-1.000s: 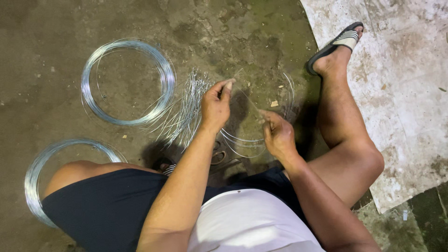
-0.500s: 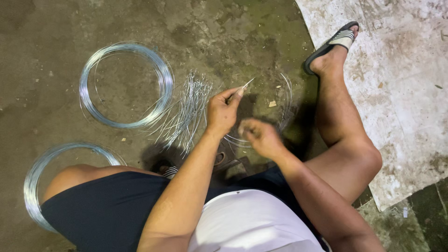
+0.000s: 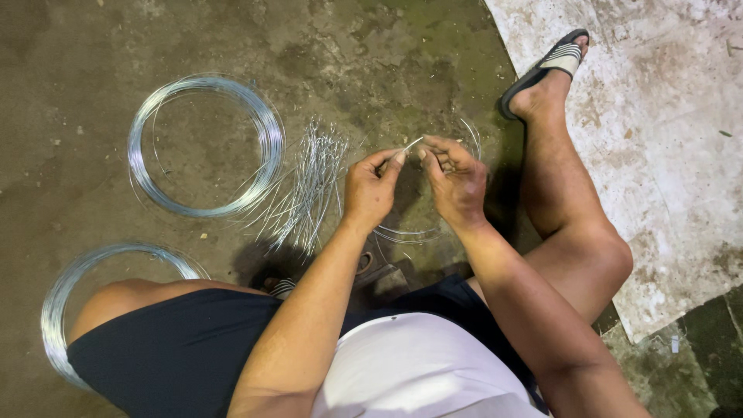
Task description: The person sits on the floor and repeatedly bends thin metal wire into loops using a small wooden block as a guide. The person places each finished loop into a growing pile on the floor.
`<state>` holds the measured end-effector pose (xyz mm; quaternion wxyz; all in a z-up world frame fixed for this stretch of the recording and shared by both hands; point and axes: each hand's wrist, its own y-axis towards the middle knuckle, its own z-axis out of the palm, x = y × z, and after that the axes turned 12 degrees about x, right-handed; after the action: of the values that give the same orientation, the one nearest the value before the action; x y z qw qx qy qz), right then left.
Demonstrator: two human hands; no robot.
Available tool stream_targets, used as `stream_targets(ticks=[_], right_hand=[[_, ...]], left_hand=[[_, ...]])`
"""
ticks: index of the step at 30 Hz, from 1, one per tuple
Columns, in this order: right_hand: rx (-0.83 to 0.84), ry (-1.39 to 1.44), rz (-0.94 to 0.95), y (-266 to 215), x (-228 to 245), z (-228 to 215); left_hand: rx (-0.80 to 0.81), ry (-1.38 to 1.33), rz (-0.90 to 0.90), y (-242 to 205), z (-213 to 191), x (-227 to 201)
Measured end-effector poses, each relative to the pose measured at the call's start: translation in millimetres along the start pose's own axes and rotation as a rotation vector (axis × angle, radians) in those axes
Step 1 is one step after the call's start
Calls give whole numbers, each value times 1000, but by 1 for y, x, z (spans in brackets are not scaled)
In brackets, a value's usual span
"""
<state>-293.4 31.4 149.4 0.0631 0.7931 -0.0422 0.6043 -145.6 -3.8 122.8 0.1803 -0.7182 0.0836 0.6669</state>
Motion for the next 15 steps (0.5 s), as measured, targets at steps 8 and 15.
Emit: stream_targets(ticks=[8, 15], right_hand=[[291, 95, -6, -19, -2, 15], [394, -15, 255, -47, -17, 38]], left_hand=[[-70, -428, 108, 13, -1, 21], [-48, -751, -67, 11, -17, 17]])
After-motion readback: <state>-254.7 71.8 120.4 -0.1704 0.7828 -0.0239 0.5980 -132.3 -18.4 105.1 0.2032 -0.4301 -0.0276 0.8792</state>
